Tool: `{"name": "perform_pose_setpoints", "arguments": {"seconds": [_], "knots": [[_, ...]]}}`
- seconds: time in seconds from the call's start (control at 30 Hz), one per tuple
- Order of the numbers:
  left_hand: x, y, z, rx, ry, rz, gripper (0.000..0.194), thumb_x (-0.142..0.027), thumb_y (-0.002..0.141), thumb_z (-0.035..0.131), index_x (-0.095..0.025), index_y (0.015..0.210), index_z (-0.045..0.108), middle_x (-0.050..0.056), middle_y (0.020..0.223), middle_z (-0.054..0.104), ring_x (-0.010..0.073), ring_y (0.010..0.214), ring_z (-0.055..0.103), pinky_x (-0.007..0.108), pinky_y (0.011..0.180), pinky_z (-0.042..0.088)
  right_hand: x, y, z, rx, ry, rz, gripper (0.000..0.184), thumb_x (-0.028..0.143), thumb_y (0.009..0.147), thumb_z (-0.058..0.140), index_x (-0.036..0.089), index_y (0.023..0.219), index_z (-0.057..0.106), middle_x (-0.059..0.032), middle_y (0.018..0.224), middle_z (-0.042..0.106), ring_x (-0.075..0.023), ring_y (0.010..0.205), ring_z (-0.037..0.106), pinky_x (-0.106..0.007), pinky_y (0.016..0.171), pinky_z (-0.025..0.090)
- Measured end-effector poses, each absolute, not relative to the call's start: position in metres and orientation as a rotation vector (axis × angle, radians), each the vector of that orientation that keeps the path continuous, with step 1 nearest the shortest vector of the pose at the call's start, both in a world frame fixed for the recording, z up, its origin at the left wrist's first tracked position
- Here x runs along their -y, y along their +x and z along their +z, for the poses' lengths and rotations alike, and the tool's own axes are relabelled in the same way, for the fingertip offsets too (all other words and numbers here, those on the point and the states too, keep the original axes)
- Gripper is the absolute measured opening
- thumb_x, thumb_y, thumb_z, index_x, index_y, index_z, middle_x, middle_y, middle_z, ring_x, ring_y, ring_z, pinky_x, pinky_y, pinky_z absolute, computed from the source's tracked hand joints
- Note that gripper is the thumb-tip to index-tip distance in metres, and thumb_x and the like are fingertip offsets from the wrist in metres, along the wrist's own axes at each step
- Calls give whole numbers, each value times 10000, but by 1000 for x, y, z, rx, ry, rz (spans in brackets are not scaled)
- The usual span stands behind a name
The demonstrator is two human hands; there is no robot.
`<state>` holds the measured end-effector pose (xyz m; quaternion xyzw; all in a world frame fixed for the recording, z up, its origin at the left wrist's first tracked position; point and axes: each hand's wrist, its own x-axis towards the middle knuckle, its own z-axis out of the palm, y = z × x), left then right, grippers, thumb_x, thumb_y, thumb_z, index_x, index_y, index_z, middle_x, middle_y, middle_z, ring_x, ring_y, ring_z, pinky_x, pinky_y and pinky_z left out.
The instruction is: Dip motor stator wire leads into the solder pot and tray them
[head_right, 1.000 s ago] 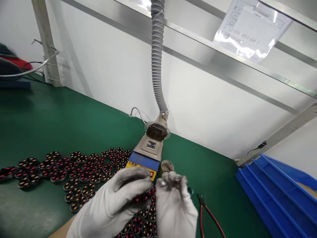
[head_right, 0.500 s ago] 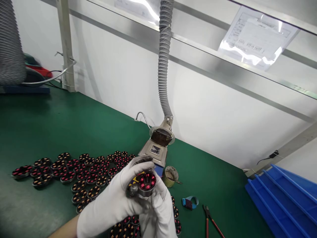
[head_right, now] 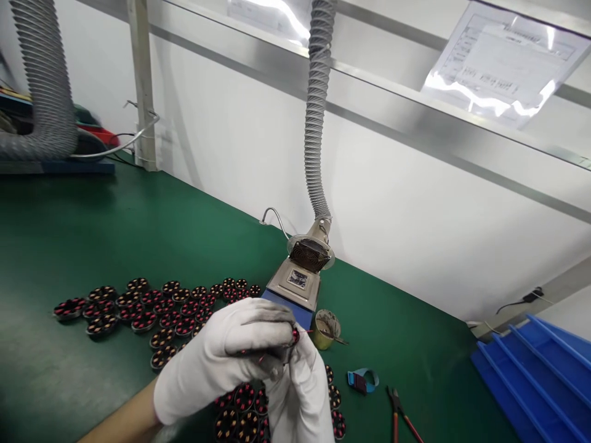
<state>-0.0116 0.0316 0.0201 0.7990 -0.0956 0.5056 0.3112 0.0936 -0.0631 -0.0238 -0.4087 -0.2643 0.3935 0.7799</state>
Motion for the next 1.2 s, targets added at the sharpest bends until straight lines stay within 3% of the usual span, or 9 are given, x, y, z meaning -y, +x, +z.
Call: {"name": "perform_pose_setpoints", "arguments": {"seconds": [0.2,0.27,0.4,0.63,0.73,0.83,0.93,1.07,1.2], "knots": [[-28,-16,20,-94,1549,1308,117,-197,849,605,-153,763,671,51,793,673,168,772,637,214,738,521,43,118,-44,636,-927,784,362,436,544,810,220,813,699,-55,847,714,-259,852,651,-426,805,519],[-26,-19,23,-182,1444,1164,54,-168,789,642,-154,822,682,51,841,671,178,775,637,218,701,534,42,123,-44,645,-914,805,400,495,522,804,219,793,702,-62,821,715,-274,844,653,-448,799,520],[-25,-19,25,-99,1698,910,498,-15,590,738,-219,1036,652,29,1018,636,186,880,608,227,773,506,48,117,-40,664,-834,912,505,618,557,732,208,852,709,-94,912,712,-273,867,656,-426,817,515],[-26,-10,19,59,1793,1178,151,-196,819,664,-197,969,673,47,951,670,177,872,626,250,826,498,50,101,-47,550,-846,873,341,425,567,800,256,852,715,-49,909,719,-213,775,681,-334,706,560],[-27,-11,17,87,1908,1423,143,-262,895,557,-178,877,671,57,882,680,188,880,624,286,866,481,47,95,-47,543,-852,862,299,403,626,768,248,875,710,-55,888,718,-198,713,674,-339,659,565],[-27,-15,17,-181,1617,1385,133,-218,853,579,-167,758,658,39,791,675,168,774,635,241,760,513,49,89,-38,528,-811,889,318,402,608,790,232,864,710,-47,778,719,-165,607,659,-281,564,556],[-27,-19,21,-320,1314,1150,82,-204,762,676,-160,831,675,34,845,682,165,767,642,209,714,524,54,84,-24,449,-718,927,280,389,607,802,247,831,712,-33,762,722,-138,584,659,-212,512,534],[-22,-15,27,-159,1353,842,203,-129,675,724,-156,874,694,42,881,681,188,811,640,229,729,530,52,82,-16,409,-727,902,289,352,563,830,236,804,722,-60,844,726,-165,691,677,-259,628,560],[-20,-9,22,-168,1421,1044,144,-54,720,601,-166,713,692,15,777,676,151,748,628,208,731,518,49,84,-19,461,-757,864,334,347,536,842,246,831,720,-43,801,725,-160,619,664,-292,630,566]]}}
